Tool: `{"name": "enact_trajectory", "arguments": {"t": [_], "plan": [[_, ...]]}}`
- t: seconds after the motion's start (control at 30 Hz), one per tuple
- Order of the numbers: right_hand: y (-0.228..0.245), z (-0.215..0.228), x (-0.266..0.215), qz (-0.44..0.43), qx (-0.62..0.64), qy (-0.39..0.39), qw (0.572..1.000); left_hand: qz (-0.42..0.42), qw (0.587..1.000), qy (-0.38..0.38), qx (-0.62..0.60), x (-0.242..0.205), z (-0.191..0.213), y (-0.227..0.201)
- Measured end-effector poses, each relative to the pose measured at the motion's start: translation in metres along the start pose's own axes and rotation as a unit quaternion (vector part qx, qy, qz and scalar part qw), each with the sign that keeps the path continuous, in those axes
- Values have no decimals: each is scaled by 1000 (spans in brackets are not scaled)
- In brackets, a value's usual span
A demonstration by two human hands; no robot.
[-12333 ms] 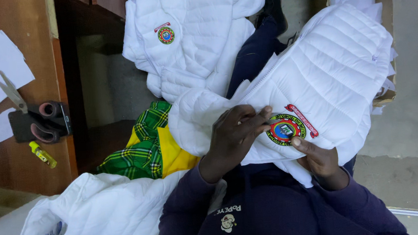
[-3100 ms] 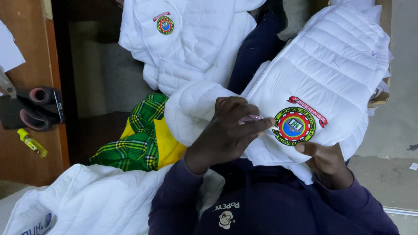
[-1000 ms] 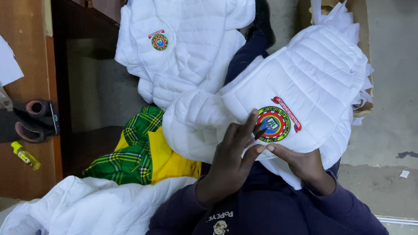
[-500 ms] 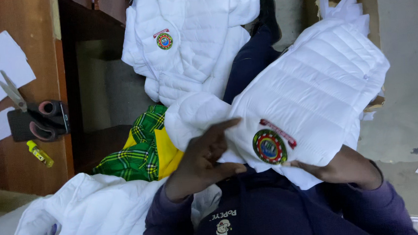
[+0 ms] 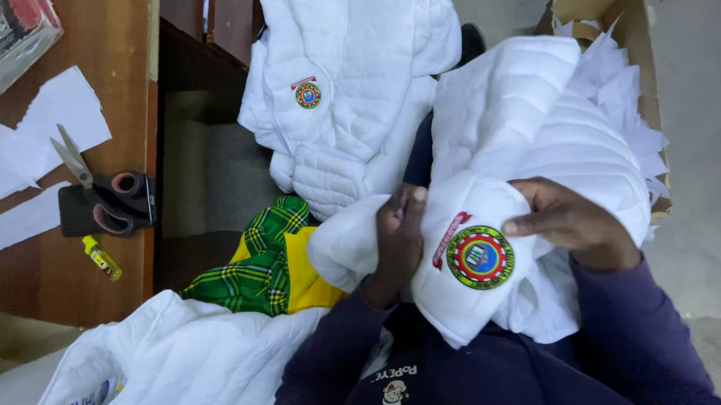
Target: The person sits on the floor and sews a circular patch onto the sleeve of a white puffer jacket using a needle and thread. They hold the jacket steady with one hand while stitching with the other, then move to a second jacket to repeat the process.
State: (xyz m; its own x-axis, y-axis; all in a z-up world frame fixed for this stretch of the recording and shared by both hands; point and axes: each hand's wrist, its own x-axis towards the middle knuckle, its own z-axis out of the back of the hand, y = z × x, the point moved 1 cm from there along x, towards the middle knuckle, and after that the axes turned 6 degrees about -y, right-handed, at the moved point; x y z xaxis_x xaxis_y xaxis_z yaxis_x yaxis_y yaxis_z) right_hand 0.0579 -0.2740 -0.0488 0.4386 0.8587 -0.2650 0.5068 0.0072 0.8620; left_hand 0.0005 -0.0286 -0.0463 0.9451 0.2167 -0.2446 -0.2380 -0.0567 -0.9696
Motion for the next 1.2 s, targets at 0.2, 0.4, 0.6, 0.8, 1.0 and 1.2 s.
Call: {"name": "enact_trajectory", "arguments": {"t": [0.2,0.4,0.6,0.8,1.0,1.2], "plan": [[-23,-97,-20,119,86,-195,970,-94,943,-282,145,-6,17,-21],[4,-108,-37,266,145,-380,874,-119,962,-230,86,-20,0,-36],[-8,-82,-35,227,183,-264,919,-208,942,-26,264,-26,14,-47],[0,-102,-25,166,204,-400,878,-237,820,48,519,-20,11,-35],[-9,-95,-22,192,215,-364,886,-180,971,36,151,-66,-9,-75],[-24,-83,-26,219,222,-334,890,-272,915,163,250,-68,-18,-23]]}}
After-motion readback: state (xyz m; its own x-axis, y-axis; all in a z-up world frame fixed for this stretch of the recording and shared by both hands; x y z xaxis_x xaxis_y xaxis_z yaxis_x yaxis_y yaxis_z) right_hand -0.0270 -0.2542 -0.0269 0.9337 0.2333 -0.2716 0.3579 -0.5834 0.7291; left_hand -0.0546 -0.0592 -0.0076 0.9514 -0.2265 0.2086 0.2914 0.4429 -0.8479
